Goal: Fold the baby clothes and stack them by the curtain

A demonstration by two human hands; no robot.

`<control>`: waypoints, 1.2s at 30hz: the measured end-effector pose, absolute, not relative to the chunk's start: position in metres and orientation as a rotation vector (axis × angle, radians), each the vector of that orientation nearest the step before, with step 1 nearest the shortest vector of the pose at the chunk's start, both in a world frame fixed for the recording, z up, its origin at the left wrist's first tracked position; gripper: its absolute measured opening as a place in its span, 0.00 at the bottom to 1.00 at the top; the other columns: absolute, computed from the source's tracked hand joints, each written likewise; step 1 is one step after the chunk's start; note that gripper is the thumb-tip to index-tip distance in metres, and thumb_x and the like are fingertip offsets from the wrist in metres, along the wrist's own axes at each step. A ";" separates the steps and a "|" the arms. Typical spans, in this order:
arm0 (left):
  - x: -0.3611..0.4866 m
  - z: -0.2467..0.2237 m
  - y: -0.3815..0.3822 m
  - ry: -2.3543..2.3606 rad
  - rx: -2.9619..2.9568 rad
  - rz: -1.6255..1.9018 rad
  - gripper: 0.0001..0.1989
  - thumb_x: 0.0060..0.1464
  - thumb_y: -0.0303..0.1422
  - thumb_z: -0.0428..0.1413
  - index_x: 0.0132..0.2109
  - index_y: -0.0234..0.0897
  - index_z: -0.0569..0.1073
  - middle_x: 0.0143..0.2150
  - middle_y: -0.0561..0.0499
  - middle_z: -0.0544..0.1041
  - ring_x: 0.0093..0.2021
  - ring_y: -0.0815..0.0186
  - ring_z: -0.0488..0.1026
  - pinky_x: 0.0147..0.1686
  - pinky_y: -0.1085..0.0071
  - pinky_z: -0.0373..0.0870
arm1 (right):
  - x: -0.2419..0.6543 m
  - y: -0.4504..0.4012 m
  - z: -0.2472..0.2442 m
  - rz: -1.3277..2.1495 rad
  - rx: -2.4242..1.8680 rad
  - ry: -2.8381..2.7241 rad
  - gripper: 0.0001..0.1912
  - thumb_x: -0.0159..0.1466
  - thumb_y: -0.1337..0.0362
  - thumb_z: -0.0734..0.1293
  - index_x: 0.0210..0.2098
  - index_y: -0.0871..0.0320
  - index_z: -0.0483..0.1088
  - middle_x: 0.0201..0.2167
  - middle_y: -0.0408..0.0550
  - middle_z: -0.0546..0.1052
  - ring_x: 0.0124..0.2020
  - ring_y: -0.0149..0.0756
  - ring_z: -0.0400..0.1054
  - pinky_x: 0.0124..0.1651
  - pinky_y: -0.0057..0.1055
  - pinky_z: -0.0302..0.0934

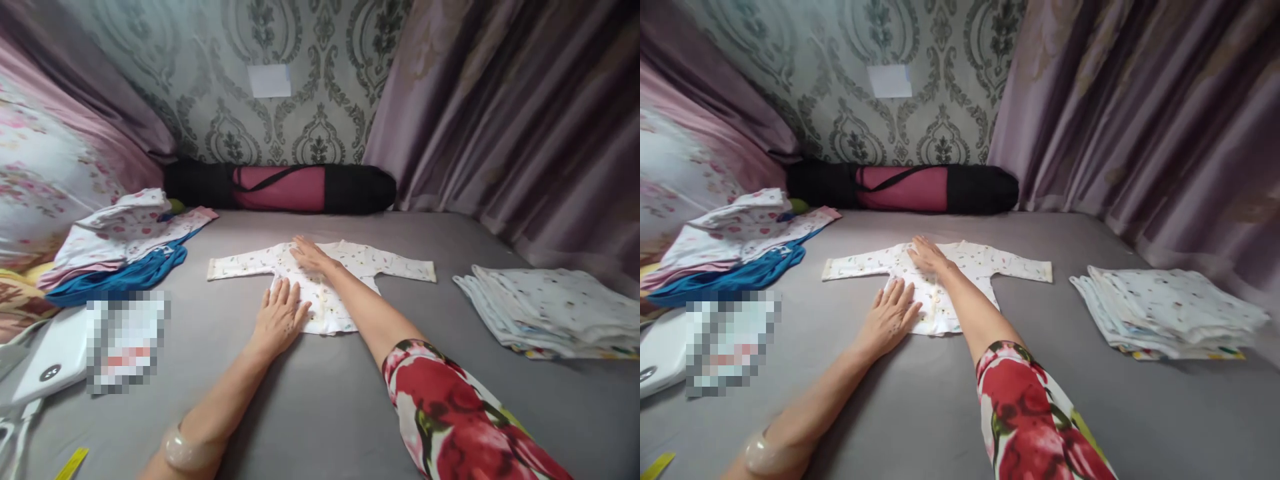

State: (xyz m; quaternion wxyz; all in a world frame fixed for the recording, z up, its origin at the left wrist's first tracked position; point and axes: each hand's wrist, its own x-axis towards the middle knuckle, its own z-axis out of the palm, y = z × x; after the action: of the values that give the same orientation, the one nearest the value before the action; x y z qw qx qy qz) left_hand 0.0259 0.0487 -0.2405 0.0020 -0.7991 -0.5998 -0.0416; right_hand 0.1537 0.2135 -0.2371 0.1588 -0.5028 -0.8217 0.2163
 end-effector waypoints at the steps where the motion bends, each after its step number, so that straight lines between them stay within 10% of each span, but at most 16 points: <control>1: 0.025 -0.240 0.049 -1.878 -2.505 -0.130 0.30 0.67 0.44 0.37 0.67 0.31 0.58 0.70 0.36 0.54 0.70 0.51 0.49 0.65 0.50 0.50 | 0.159 0.212 -0.234 0.649 -1.424 -2.262 0.32 0.70 0.54 0.52 0.67 0.67 0.52 0.70 0.57 0.51 0.71 0.39 0.41 0.70 0.36 0.37; 7: 0.023 -0.243 0.050 -1.866 -2.495 -0.173 0.26 0.67 0.43 0.38 0.65 0.36 0.61 0.69 0.40 0.59 0.70 0.53 0.51 0.64 0.50 0.51 | 0.241 0.191 -0.210 0.553 -1.570 -1.850 0.26 0.67 0.65 0.59 0.63 0.64 0.61 0.62 0.56 0.66 0.62 0.39 0.61 0.64 0.34 0.53; 23: 0.020 -0.249 0.057 -1.967 -2.421 -0.353 0.25 0.66 0.41 0.38 0.62 0.35 0.64 0.66 0.39 0.64 0.67 0.54 0.58 0.63 0.46 0.50 | 0.434 0.130 -0.208 0.364 -2.543 -1.208 0.15 0.62 0.67 0.64 0.45 0.67 0.75 0.51 0.69 0.74 0.56 0.56 0.67 0.55 0.45 0.61; 31: 0.059 -0.227 0.108 -1.503 -2.730 -0.421 0.22 0.65 0.37 0.41 0.62 0.37 0.62 0.64 0.39 0.66 0.65 0.54 0.60 0.63 0.45 0.51 | 0.445 0.138 -0.212 0.515 -2.553 -1.159 0.18 0.57 0.58 0.71 0.44 0.62 0.76 0.50 0.62 0.76 0.53 0.51 0.70 0.52 0.40 0.64; 36: 0.140 -0.225 0.166 -1.126 -3.000 -0.547 0.20 0.63 0.30 0.43 0.59 0.36 0.67 0.60 0.39 0.70 0.62 0.55 0.64 0.60 0.51 0.61 | 0.451 0.143 -0.220 0.635 -2.313 -1.160 0.04 0.52 0.68 0.71 0.29 0.60 0.75 0.30 0.52 0.79 0.40 0.44 0.74 0.40 0.30 0.65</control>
State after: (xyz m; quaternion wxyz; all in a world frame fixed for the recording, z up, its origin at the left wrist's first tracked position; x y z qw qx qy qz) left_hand 0.1396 0.1663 -0.2245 -0.0544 -0.9215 -0.3458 -0.1681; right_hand 0.4509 0.1432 -0.2202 0.2364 -0.8436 -0.4229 0.2316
